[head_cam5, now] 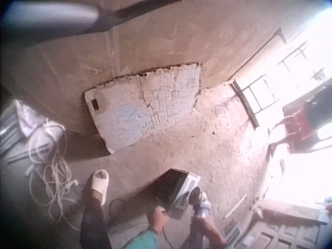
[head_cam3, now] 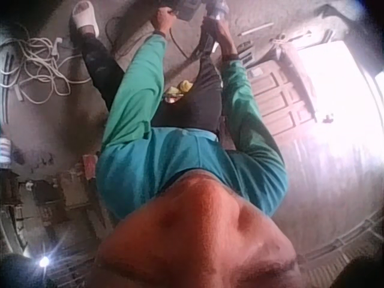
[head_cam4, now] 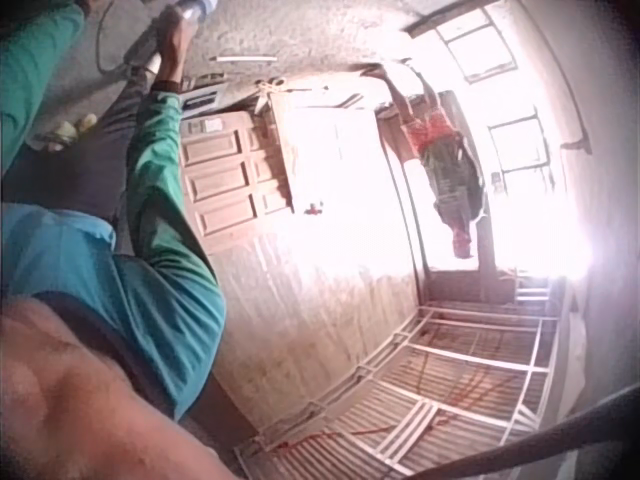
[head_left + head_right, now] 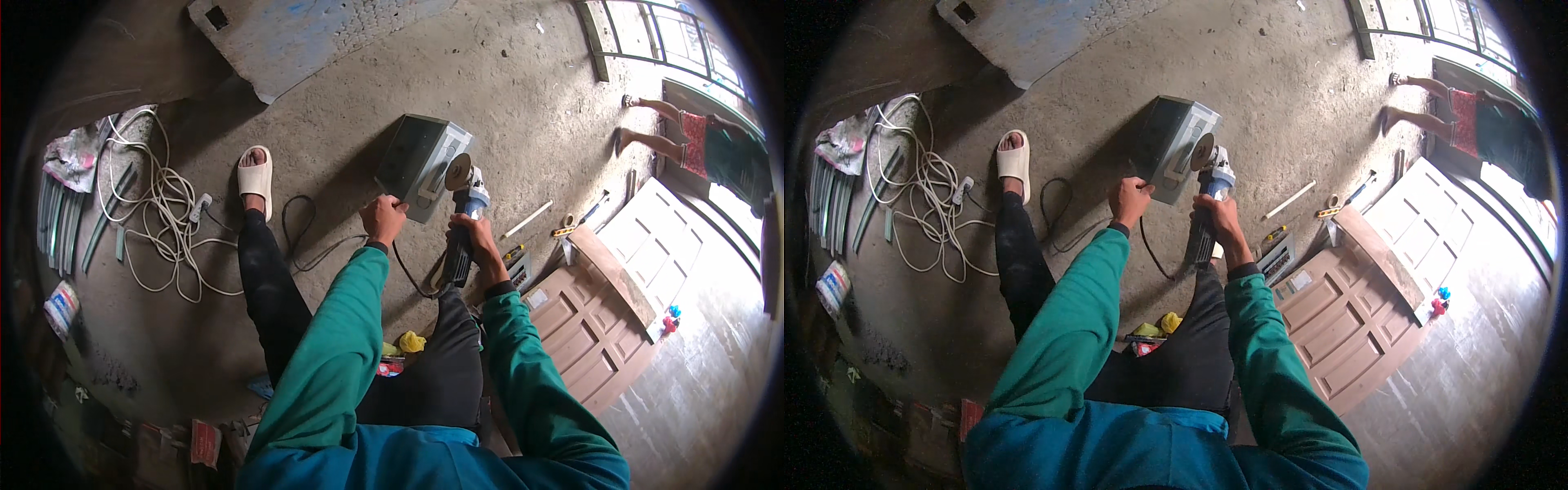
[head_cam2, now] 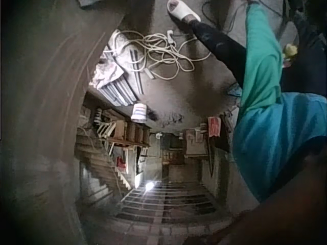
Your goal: The person uses a grinder to cut along several marked lines on a metal electrical box, turning the box to access different sides.
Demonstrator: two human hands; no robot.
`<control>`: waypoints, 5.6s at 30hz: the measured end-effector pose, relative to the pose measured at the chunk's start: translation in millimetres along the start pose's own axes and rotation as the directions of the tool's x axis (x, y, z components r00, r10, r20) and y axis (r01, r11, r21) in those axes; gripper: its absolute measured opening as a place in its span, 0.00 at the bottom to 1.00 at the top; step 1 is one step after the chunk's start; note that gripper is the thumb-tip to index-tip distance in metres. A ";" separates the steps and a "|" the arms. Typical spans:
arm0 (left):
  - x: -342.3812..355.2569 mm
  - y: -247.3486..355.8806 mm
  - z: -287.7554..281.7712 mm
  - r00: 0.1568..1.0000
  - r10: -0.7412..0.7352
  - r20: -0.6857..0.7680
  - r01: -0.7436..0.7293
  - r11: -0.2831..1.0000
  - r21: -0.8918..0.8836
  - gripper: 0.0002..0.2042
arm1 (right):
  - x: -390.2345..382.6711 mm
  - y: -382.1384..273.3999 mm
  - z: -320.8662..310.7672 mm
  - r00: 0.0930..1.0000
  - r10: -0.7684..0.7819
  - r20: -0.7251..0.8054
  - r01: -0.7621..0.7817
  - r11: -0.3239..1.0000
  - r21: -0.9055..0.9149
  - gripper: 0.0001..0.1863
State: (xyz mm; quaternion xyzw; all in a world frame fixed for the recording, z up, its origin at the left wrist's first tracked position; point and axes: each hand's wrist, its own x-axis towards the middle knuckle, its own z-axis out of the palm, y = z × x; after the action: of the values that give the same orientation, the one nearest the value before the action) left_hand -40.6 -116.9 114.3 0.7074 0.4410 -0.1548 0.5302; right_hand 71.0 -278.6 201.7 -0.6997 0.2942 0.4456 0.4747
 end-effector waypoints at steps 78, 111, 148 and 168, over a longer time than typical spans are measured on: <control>3.2 -1.9 16.8 0.993 0.107 -0.039 -0.110 0.992 -0.061 0.09 | 13.4 -8.8 -22.5 0.997 -0.047 0.063 0.052 0.994 -0.092 0.11; 24.5 -45.8 34.5 0.999 0.030 -0.032 -0.028 0.999 0.040 0.10 | -9.8 -7.9 7.9 0.999 0.028 0.038 -0.030 0.999 0.039 0.09; 23.6 -42.8 36.2 0.997 0.052 -0.054 -0.055 0.996 -0.068 0.11 | 9.7 -13.6 -3.6 0.999 -0.007 0.054 0.009 0.999 -0.041 0.11; 29.0 -54.9 45.6 0.993 0.073 -0.092 -0.077 0.996 -0.045 0.11 | 7.5 -16.8 1.2 0.997 0.041 0.064 -0.041 0.999 -0.001 0.14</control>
State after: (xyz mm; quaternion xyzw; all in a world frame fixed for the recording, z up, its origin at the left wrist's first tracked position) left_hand -56.2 -141.3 42.9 0.7168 0.4411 -0.0920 0.5322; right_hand 87.9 -271.1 201.5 -0.6787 0.2931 0.4774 0.4750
